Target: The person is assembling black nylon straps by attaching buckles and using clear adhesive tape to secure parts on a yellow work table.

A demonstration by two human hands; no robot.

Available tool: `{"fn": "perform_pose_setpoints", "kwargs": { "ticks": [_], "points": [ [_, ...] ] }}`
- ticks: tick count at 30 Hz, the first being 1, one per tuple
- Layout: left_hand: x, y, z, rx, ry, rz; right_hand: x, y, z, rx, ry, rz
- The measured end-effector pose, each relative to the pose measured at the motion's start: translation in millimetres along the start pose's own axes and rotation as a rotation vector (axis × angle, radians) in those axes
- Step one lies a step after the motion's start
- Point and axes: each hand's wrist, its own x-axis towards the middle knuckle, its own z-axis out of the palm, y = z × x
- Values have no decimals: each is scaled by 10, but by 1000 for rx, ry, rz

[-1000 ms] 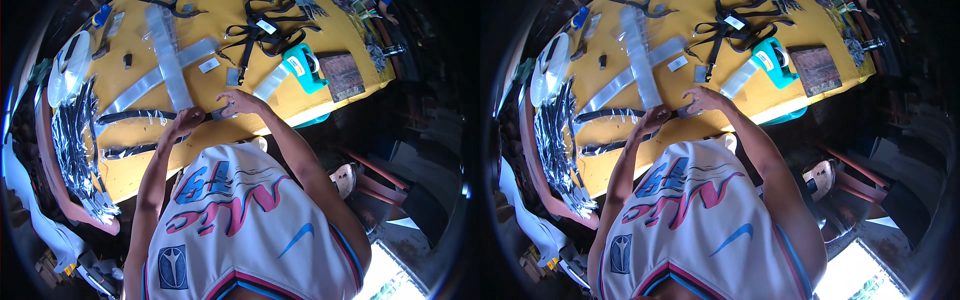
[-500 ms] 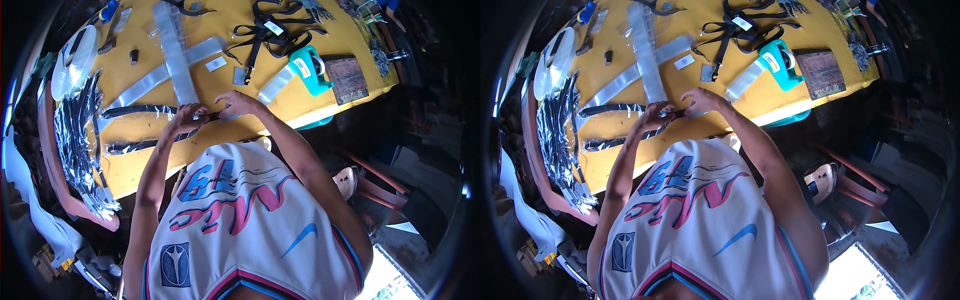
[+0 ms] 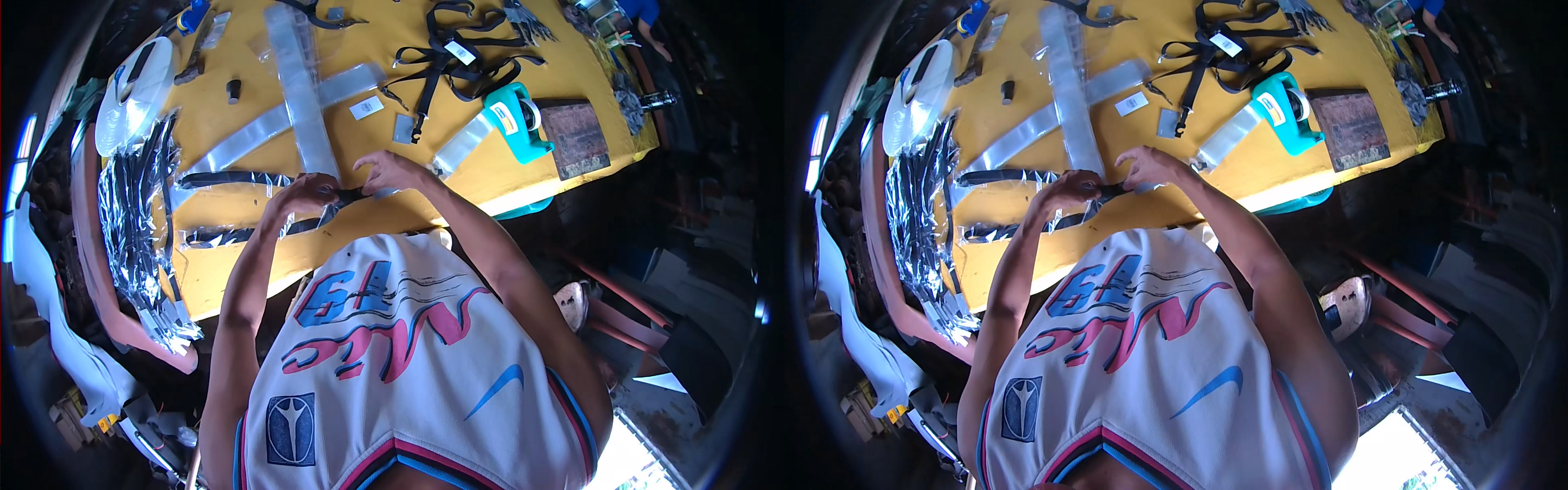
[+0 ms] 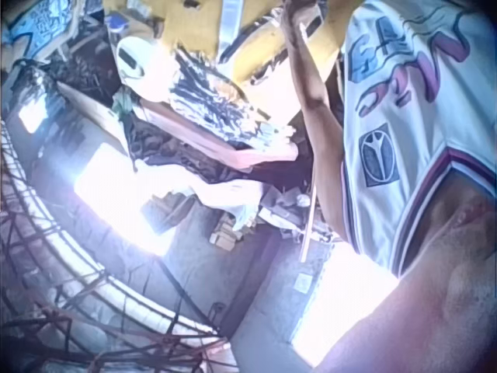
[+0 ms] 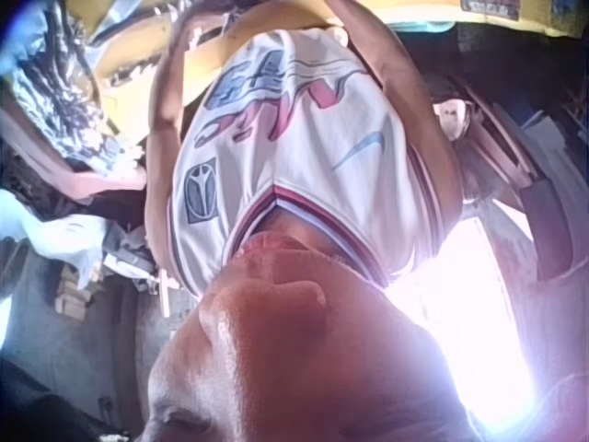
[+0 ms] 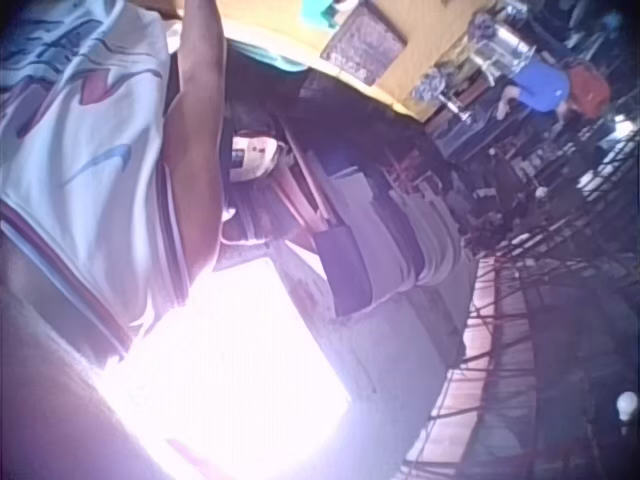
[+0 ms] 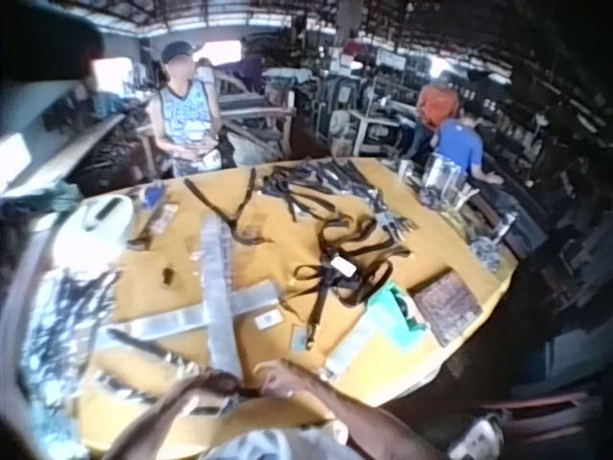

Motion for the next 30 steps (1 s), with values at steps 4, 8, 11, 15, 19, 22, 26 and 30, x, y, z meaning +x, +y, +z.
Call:
{"fn": "perform_pose_setpoints", "kwargs": {
  "ticks": [4, 8, 11, 15, 19, 22, 26, 30],
  "points": [
    [-7, 39, 12, -60, 3, 14, 21, -206, 72, -25, -23, 12],
    [-21, 56, 0, -113, -2, 5, 20, -213, 84, -54, -21, 13],
    [-10, 97, -73, -98, -64, -67, -77, -205, 25, -245, 5, -71],
    [0, -18, 23, -108, 5, -5, -84, -243, -1, -224, -33, -48],
    [31, 116, -12, -58, -20, -17, -16, -241, 57, -70, -126, 34],
    [6, 251, -96, -45, -95, -68, -11, -254, 75, -8, -148, 47],
    [-38, 181, -159, 67, -70, -17, 8, -139, 74, 72, -147, 22],
    [11, 87, -209, 150, -126, -56, 19, -160, 70, -4, -137, 19]
  ]
}}
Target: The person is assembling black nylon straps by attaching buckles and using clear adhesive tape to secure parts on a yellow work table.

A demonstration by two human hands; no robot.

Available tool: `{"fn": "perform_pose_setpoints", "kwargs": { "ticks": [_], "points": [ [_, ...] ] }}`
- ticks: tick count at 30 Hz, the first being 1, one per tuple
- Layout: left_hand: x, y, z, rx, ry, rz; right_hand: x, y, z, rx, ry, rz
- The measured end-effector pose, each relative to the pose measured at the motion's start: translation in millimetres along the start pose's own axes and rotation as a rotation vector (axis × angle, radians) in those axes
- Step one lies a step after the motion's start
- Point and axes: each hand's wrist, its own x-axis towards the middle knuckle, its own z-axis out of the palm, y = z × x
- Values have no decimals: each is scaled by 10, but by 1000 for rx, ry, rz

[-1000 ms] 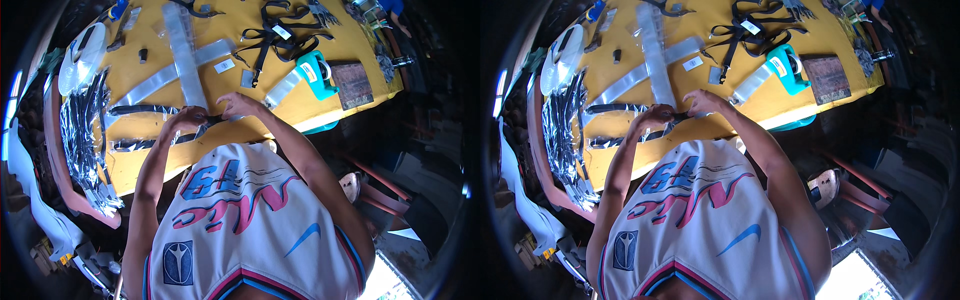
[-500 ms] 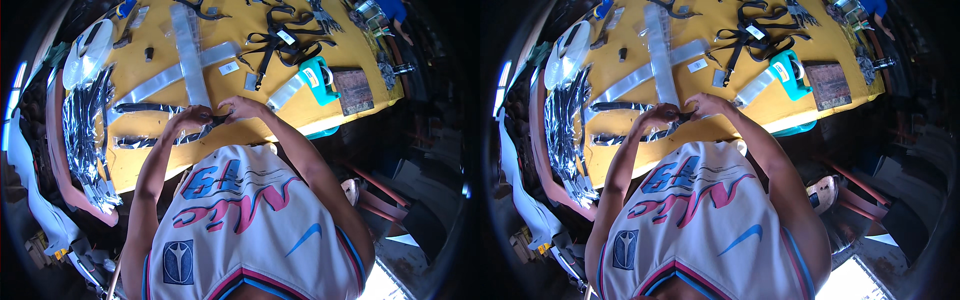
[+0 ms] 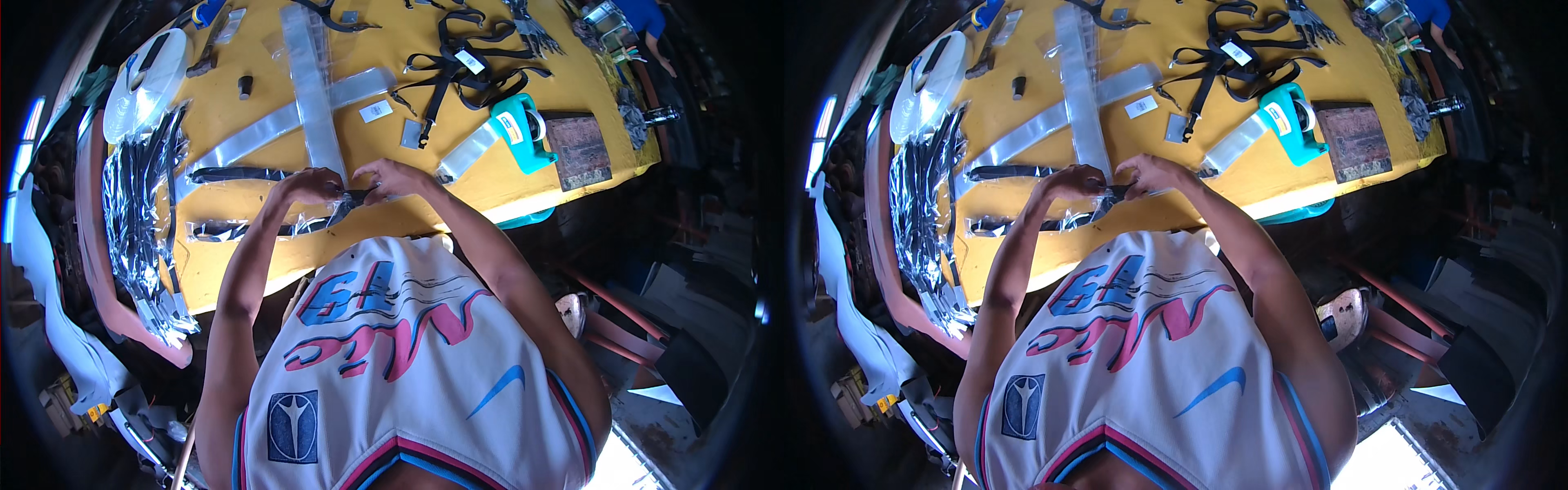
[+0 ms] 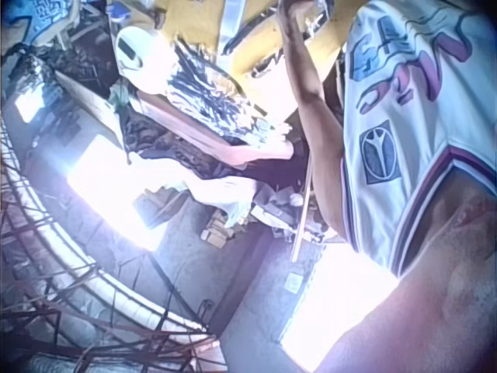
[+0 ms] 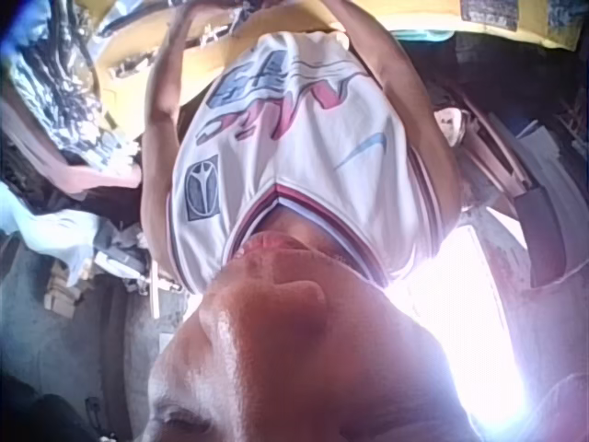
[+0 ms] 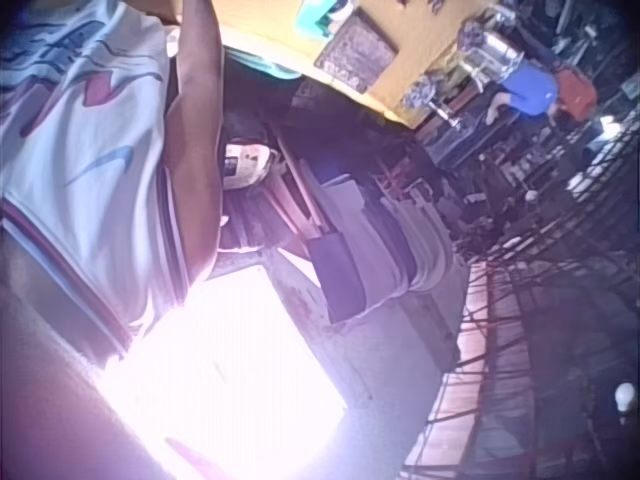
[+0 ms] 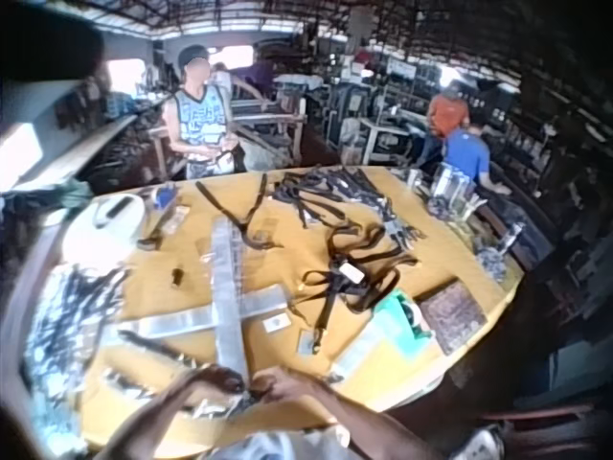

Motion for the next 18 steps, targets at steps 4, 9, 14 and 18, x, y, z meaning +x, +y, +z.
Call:
{"fn": "perform_pose_setpoints", "kwargs": {
  "ticks": [4, 9, 14, 18],
  "points": [
    [12, 56, -25, -6, -28, -6, 21, 7, 25, 23, 6, 24],
    [7, 51, 11, -50, -16, -34, 45, -46, 43, 1, 4, 39],
    [16, 25, 43, -73, -15, -38, 54, -113, 59, 1, 9, 30],
    [28, 15, 62, -85, -2, -47, 77, -86, 53, -26, 30, 39]
  ]
}}
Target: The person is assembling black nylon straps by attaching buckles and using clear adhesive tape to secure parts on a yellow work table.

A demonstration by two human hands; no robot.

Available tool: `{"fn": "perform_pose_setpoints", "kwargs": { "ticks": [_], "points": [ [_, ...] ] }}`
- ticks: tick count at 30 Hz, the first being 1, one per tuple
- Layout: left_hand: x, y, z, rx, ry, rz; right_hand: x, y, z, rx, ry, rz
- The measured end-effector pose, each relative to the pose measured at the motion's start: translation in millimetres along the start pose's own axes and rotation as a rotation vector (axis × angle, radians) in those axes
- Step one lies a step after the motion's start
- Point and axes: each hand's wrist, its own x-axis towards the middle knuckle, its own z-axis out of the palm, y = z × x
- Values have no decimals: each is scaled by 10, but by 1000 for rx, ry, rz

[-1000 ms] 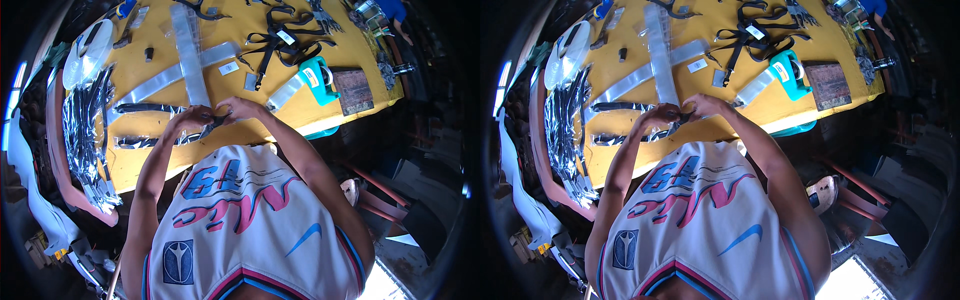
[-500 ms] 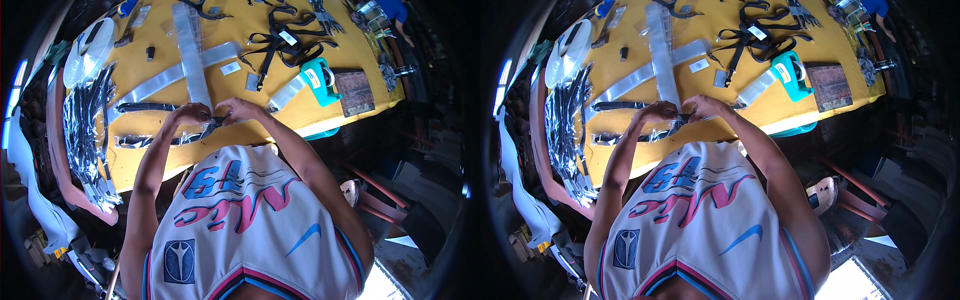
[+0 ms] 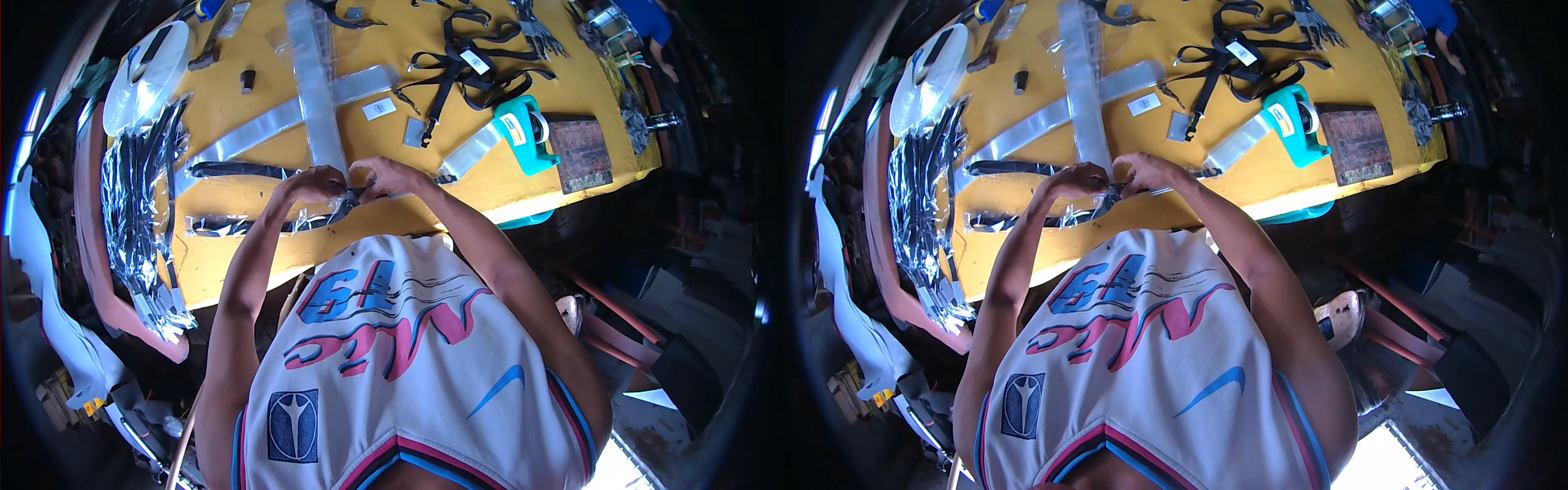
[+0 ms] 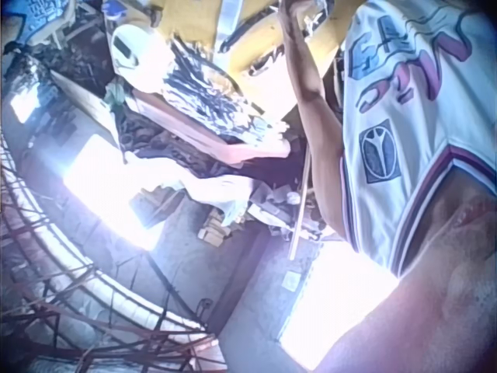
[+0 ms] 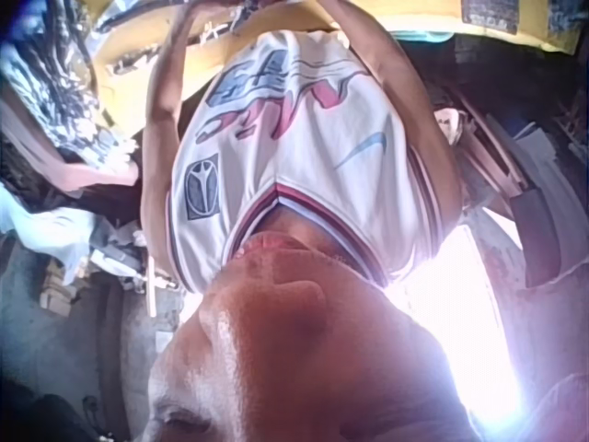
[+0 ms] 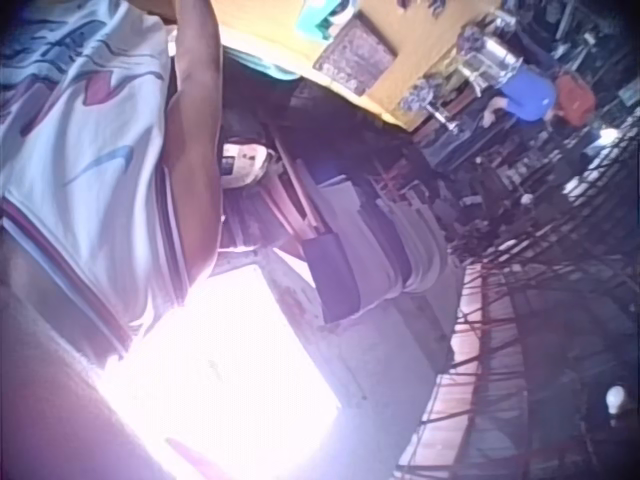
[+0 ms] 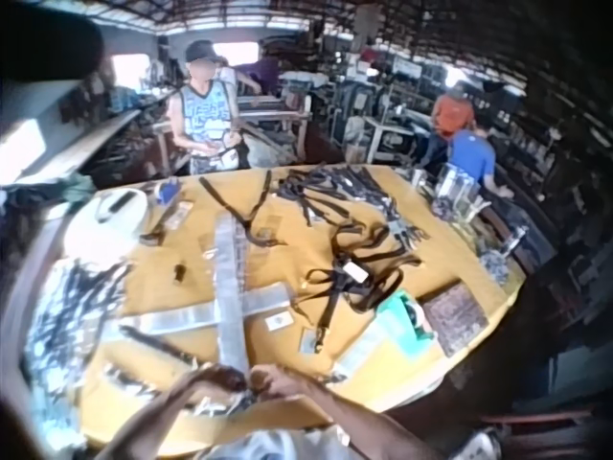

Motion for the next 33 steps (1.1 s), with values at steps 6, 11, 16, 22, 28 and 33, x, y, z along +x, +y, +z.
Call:
{"fn": "perform_pose_setpoints", "kwargs": {
  "ticks": [6, 11, 16, 22, 28, 33],
  "points": [
    [3, 26, 10, 16, 5, 8, 38, 5, 33, 37, -64, -41],
    [-40, 47, -11, -19, 11, -1, -53, 85, -140, -31, -47, 3],
    [-47, 53, 9, -32, 47, 23, -67, 93, -193, 69, -50, -15],
    [-41, 36, 46, -13, 51, 14, -45, 161, -137, 88, 11, -44],
    [-59, 37, 4, -104, 33, -30, -145, 93, -132, 127, 113, -46],
    [-19, -24, 61, -61, 45, 24, -187, 160, -144, 143, 151, -34]
  ]
}}
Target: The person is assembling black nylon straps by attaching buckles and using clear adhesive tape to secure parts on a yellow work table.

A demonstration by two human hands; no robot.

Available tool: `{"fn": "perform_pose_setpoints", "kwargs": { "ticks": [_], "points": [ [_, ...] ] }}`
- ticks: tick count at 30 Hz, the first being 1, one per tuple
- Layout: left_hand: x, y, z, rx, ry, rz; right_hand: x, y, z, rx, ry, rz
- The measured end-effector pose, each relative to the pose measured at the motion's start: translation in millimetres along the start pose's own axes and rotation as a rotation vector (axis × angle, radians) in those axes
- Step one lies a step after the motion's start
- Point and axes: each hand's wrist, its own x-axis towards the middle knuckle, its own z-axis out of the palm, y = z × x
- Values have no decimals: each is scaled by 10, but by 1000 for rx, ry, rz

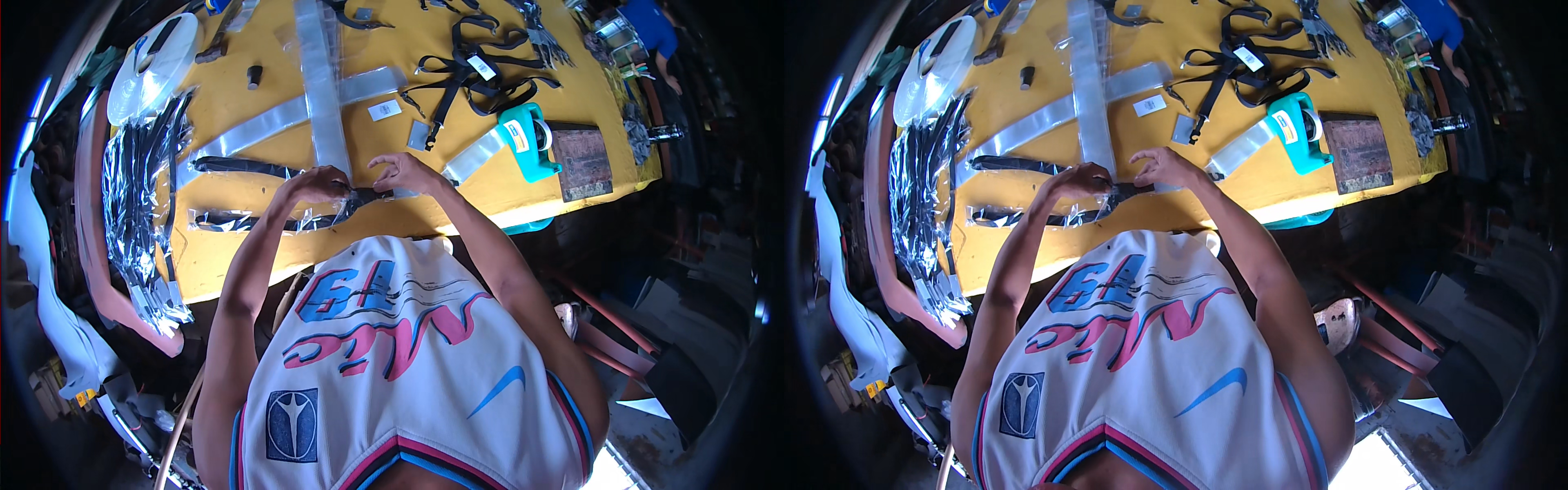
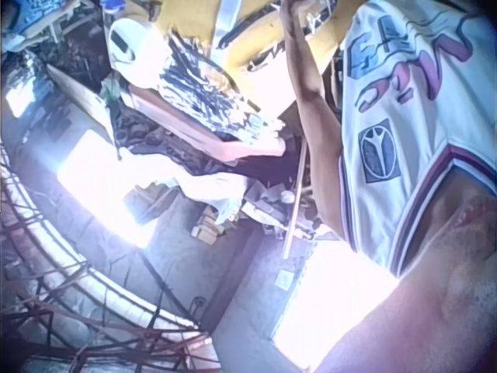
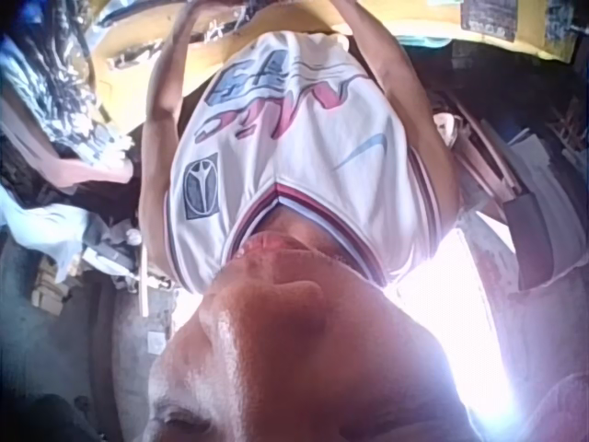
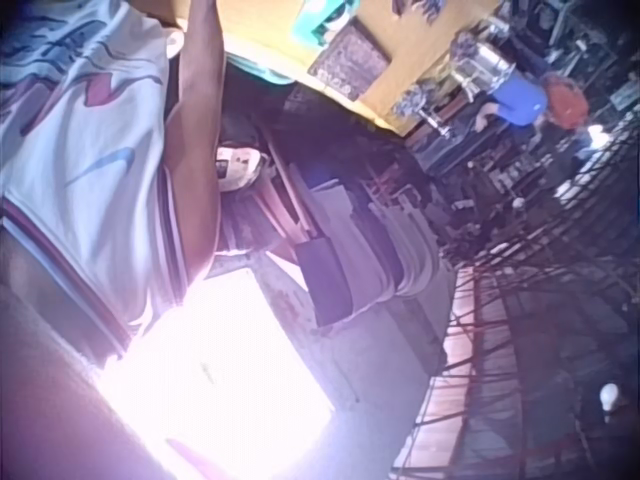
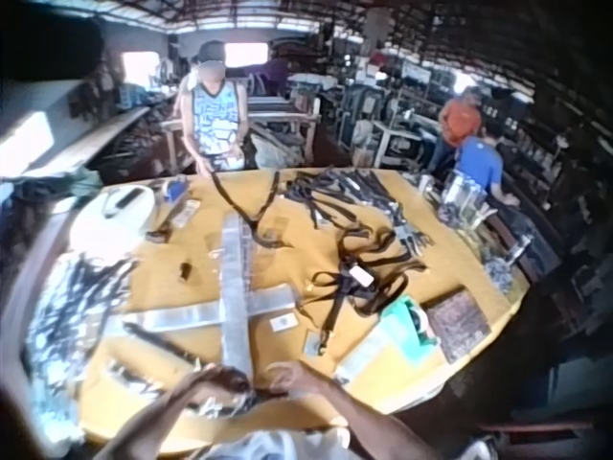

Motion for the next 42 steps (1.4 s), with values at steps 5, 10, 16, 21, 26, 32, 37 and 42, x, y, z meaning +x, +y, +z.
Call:
{"fn": "perform_pose_setpoints", "kwargs": {
  "ticks": [5, 10, 16, 21, 26, 32, 37, 42],
  "points": [
    [-2, 67, 20, 4, -12, -36, -2, -24, 25, 54, -72, 11],
    [9, 21, 49, 3, -8, -11, 84, 67, 37, 15, -85, -3],
    [-11, 68, 7, -6, -11, -33, 120, 45, 61, -18, -82, -6],
    [54, -28, 51, -34, -29, -5, 137, 16, 58, 5, -124, 28],
    [144, -121, 175, -63, 39, 35, 177, -52, 57, -138, -215, 77],
    [157, -164, 401, 4, 216, 120, 202, -13, 139, -198, -218, 109],
    [-57, 99, 677, 205, 942, 290, 155, 216, 201, -297, -57, 86],
    [-210, -117, 1178, 309, 767, 446, 183, 276, 329, -335, 55, 33]
  ]
}}
